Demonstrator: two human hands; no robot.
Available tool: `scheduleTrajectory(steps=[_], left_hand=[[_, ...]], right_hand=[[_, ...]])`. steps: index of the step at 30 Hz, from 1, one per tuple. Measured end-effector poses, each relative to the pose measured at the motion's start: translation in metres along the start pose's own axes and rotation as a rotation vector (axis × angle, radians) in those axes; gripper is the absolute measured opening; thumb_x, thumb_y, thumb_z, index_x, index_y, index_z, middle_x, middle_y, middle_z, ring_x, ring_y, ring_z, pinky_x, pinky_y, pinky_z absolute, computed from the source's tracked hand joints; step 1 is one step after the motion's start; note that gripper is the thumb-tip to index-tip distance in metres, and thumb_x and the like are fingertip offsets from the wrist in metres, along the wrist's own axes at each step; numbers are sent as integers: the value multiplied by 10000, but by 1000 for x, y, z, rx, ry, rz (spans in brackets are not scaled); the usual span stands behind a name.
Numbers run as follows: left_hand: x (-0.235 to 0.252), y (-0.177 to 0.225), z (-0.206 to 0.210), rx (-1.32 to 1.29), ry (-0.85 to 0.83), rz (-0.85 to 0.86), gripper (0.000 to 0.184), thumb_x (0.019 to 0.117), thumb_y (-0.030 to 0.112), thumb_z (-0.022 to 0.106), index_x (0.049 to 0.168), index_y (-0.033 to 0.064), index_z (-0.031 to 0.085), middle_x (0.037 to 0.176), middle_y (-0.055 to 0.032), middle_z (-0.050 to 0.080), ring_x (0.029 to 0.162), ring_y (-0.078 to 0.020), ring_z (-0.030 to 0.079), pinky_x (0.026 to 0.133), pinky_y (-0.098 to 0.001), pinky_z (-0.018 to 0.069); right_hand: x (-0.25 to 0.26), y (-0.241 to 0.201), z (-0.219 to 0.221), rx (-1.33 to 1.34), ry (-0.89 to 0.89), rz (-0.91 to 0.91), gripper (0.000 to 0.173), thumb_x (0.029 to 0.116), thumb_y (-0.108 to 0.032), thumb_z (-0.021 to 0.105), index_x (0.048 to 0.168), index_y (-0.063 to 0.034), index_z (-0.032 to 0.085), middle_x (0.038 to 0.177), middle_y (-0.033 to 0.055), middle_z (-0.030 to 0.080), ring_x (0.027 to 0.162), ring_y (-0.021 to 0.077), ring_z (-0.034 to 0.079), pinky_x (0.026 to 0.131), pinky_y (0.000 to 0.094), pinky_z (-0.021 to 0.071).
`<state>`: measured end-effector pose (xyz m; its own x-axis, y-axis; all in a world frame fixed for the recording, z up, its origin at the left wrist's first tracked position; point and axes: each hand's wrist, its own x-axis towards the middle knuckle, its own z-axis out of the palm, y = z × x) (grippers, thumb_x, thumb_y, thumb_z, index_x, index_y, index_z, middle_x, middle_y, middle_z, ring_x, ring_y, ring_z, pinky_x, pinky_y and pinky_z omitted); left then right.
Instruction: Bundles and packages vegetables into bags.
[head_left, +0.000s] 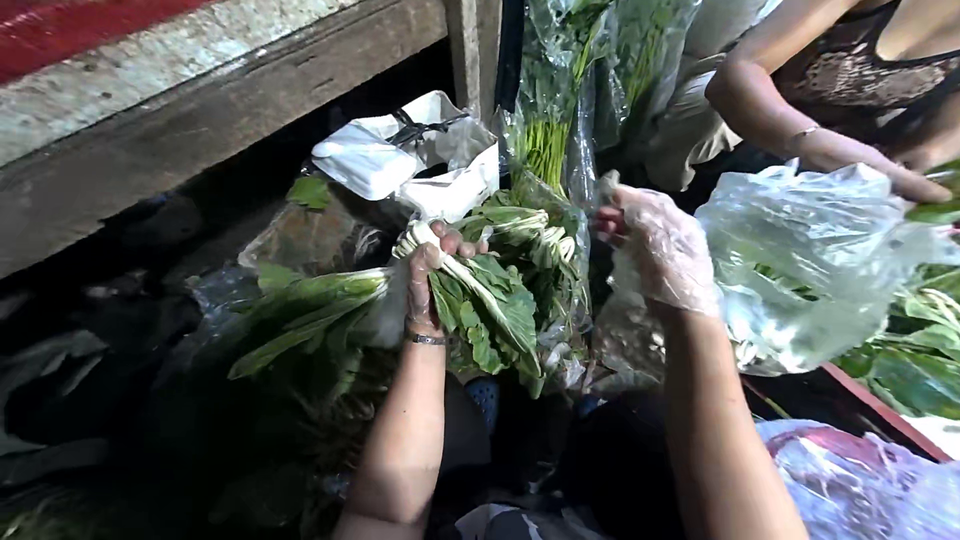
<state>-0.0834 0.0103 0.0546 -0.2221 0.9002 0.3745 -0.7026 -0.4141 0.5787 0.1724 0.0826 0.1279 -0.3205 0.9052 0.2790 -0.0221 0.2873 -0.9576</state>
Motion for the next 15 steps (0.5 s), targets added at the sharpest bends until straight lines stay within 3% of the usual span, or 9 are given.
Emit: scheduleTrajectory(steps=[3, 5, 8, 11, 13, 15], left_hand=[[4, 2, 0, 10, -61, 6, 221, 874, 359, 746, 1021, 217, 662, 765, 81, 651, 776, -85, 668, 895, -307, 560], [4, -2, 2, 99, -70, 5, 261, 868, 422, 755, 1030, 237, 665, 776, 95, 658, 781, -75, 671, 895, -302, 562], [1, -11, 1, 218, -39, -8, 285, 863, 411, 773, 1058, 234, 663, 824, 92, 687, 806, -75, 686, 890, -309, 574], [-2, -9, -2, 328, 1, -3, 244, 898, 388, 739, 1060, 222, 661, 850, 84, 678, 822, -76, 674, 866, -307, 576], [-2, 3, -3, 352, 52, 17, 127, 923, 307, 660, 1025, 232, 657, 826, 93, 661, 795, -54, 660, 831, -280, 575], [-1, 17, -12, 243, -3, 27, 111, 946, 281, 626, 1041, 231, 655, 805, 95, 649, 773, -47, 647, 822, -260, 560]], right_hand=[[-9, 16, -6, -93, 46, -110, 195, 1001, -124, 594, 1157, -33, 669, 1002, -52, 710, 869, -1, 668, 805, 218, 583], [-17, 15, 7, -220, 6, -185, 165, 982, -88, 622, 1083, 13, 706, 966, -4, 717, 826, -26, 648, 766, 174, 560], [-23, 10, 34, -335, -64, -270, 173, 951, -54, 643, 1067, 12, 753, 991, 77, 730, 901, 47, 659, 850, 213, 536], [-11, 5, 31, -351, -86, -225, 190, 970, -60, 637, 1108, 24, 737, 1027, 102, 734, 902, 63, 678, 852, 230, 559], [4, 14, 7, -342, 18, -172, 193, 970, -107, 650, 1085, 31, 722, 998, 69, 739, 850, 26, 682, 813, 228, 581], [18, 36, -20, -397, 181, -52, 198, 947, -193, 704, 1001, -4, 719, 899, 15, 718, 757, -4, 642, 742, 221, 562]])
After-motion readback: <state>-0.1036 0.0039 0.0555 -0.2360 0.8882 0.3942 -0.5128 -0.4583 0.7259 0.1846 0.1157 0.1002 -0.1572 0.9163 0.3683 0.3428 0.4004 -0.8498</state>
